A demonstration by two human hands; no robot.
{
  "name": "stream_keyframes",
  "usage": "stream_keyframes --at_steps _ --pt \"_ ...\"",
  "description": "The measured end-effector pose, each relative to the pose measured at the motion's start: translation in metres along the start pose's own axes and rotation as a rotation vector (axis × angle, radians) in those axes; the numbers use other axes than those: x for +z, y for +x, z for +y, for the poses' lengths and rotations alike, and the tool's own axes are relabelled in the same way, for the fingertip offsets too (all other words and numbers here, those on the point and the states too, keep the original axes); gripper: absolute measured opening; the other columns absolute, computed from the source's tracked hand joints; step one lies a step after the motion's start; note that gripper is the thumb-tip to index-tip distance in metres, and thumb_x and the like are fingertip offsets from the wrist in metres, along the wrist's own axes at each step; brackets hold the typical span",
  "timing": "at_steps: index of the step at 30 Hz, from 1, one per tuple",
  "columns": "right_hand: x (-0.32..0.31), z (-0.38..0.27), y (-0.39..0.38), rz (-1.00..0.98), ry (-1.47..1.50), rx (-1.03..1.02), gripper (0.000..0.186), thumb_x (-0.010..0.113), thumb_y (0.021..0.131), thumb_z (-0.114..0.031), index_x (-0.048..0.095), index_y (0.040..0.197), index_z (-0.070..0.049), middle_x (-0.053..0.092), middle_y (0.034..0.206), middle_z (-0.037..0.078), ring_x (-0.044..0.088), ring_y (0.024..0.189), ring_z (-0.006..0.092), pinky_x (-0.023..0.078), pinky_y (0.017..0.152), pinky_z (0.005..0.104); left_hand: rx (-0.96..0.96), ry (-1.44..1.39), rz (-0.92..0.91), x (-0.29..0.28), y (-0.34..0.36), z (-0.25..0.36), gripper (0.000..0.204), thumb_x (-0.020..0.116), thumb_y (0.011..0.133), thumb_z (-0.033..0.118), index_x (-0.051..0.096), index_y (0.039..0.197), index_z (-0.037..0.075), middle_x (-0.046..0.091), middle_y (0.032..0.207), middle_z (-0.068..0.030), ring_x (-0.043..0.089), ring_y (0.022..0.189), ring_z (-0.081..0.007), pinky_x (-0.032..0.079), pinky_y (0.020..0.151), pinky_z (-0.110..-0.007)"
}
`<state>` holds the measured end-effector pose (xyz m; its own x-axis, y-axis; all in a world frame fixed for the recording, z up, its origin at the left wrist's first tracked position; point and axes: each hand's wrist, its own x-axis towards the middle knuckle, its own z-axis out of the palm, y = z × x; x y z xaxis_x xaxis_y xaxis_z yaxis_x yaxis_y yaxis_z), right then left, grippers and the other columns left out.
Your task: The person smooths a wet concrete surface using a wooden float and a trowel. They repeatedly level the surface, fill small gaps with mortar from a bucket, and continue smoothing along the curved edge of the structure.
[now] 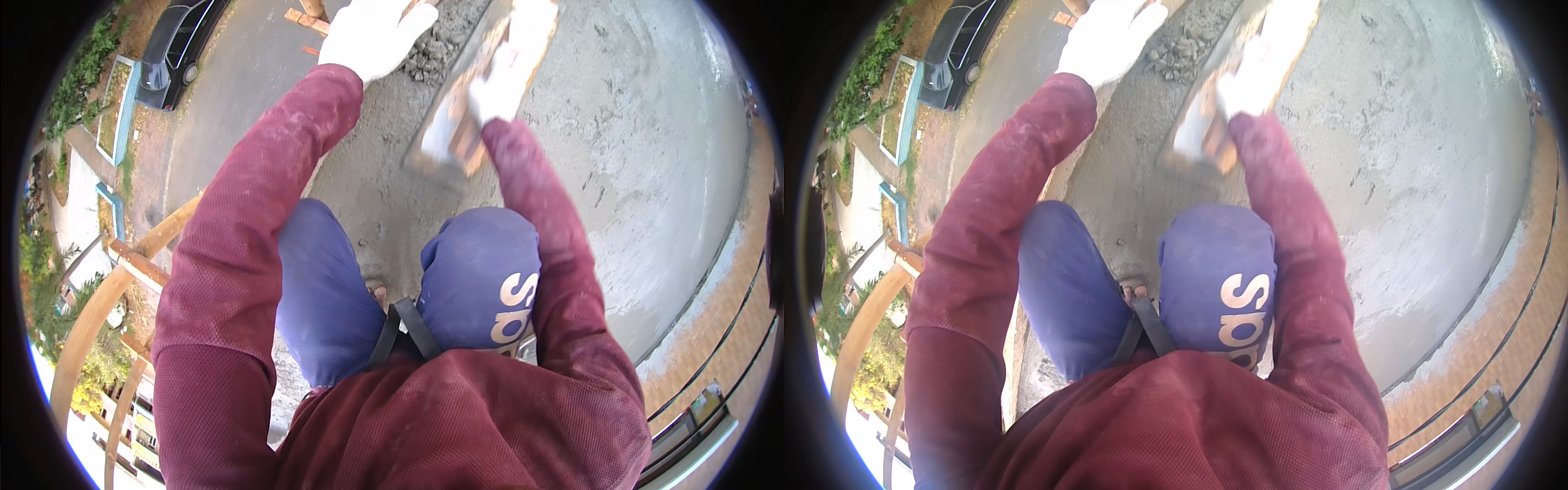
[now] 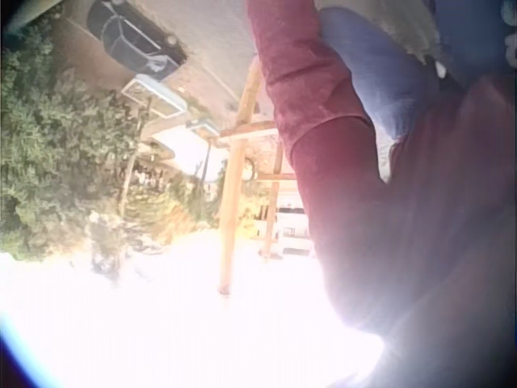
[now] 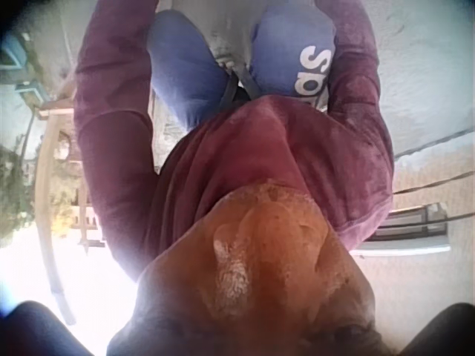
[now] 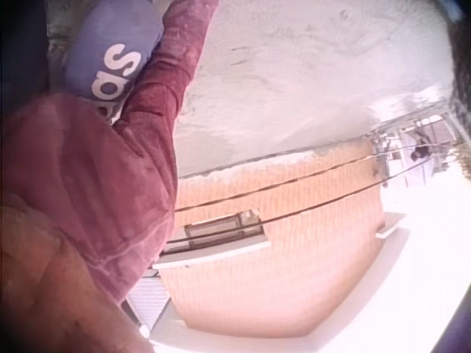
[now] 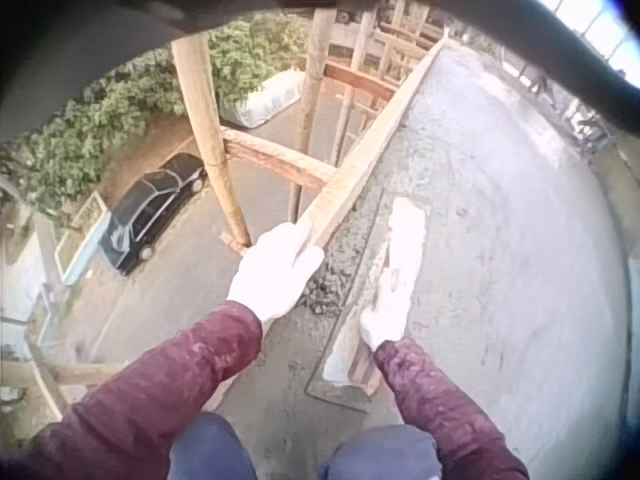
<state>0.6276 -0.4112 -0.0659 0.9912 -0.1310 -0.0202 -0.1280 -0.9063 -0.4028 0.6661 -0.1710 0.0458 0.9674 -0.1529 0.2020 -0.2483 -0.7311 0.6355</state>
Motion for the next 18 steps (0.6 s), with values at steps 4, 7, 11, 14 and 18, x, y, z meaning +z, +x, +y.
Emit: stream_keyframes --at_steps 4,7,11,14,18 --pt "0.029 0.024 -0.105 0.144 0.183 -0.252 0.073 0.054 0.086 -0.001 0.042 0.158 -0.004 0.036 0.163 0.031 0.030 0.154 0.0490 0.019 0.129 0.0584 -0.038 0.030 -0.066 -0.010 0.004 0.007 0.054 0.058 0.103 0.038 0.058 0.140 -0.002 0.065 0.119 -0.0259 0.062 0.117 -0.0449 0.050 0.100 -0.051" --pt "0.020 0.009 -0.042 0.107 0.039 -0.092 0.081 0.059 0.081 -0.007 0.040 0.160 -0.007 0.032 0.164 0.033 0.027 0.155 0.0502 0.023 0.129 0.0510 0.002 0.064 -0.047 -0.003 0.002 0.008 0.055 0.057 0.104 0.038 0.057 0.142 -0.002 0.065 0.124 -0.0270 0.061 0.120 -0.0446 0.049 0.103 -0.050" --pt "0.014 -0.005 0.060 0.138 0.065 0.057 0.084 0.062 0.081 -0.006 0.040 0.161 -0.010 0.031 0.164 0.034 0.032 0.152 0.0517 0.028 0.127 0.0474 0.009 0.101 -0.022 0.012 0.004 -0.004 0.062 0.054 0.105 0.049 0.055 0.149 0.006 0.063 0.135 -0.0205 0.063 0.122 -0.0390 0.049 0.107 -0.047" --pt "0.026 0.001 0.021 0.134 -0.032 -0.023 0.084 0.060 0.079 -0.002 0.041 0.160 -0.009 0.030 0.164 0.035 0.031 0.151 0.0529 0.027 0.127 0.0473 0.025 0.145 0.046 0.024 -0.003 -0.017 0.061 0.054 0.105 0.052 0.062 0.143 0.005 0.066 0.130 -0.0167 0.065 0.118 -0.0360 0.052 0.104 -0.046" --pt "0.027 -0.003 -0.034 0.216 0.025 -0.181 0.082 0.061 0.077 -0.001 0.046 0.158 -0.007 0.032 0.162 0.037 0.032 0.150 0.0544 0.027 0.127 0.0481 0.012 0.148 0.034 0.018 -0.006 -0.016 0.057 0.055 0.105 0.047 0.060 0.144 0.006 0.065 0.133 -0.0178 0.062 0.124 -0.0376 0.049 0.108 -0.046"
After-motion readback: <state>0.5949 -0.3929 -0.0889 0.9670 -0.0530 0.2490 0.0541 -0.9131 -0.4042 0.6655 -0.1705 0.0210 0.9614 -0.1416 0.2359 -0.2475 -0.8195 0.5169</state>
